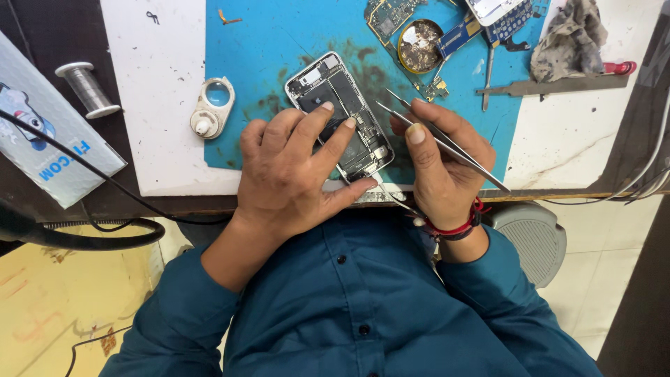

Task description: The person uses tweezers and a green-handled tool to manipulate internal components of a disassembled smartphone, including the battery and logic board. They repeatedly adjust connectors and lift parts while the phone remains open on a workbench.

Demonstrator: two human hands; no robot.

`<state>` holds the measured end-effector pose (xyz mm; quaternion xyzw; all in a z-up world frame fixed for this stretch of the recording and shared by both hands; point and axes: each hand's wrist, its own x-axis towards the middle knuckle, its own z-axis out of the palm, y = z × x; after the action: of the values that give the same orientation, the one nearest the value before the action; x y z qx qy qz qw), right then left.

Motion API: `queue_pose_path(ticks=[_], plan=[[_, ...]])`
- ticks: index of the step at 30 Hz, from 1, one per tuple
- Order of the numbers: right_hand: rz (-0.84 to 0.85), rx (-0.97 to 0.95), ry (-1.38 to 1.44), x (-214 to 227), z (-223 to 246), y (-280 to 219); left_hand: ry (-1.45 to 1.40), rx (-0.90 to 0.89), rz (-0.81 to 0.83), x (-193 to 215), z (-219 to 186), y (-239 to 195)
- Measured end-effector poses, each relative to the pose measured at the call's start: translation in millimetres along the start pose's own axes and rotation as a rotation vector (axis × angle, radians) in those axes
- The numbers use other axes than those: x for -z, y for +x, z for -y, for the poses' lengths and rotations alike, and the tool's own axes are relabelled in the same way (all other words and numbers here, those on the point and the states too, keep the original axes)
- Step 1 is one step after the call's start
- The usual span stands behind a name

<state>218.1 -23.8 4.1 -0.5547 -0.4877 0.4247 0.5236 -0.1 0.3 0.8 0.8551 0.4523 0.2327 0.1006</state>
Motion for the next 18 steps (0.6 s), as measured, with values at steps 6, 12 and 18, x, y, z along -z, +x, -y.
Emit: queue_pose_path(ticks=[6, 12, 18], plan=[[0.007, -0.008, -0.054, 0.3, 1.4, 1.9, 0.061, -0.043, -0.013, -2.3, 0.5, 2.2], [0.015, -0.039, -0.133, -1.7, 7.4, 7.5, 0.114, -0.086, -0.014, -3.0, 2.9, 2.7], [0.121, 0.141, -0.316, -5.0, 14.6, 14.7, 0.126, -0.111, -0.037, -5.0, 5.2, 2.4]])
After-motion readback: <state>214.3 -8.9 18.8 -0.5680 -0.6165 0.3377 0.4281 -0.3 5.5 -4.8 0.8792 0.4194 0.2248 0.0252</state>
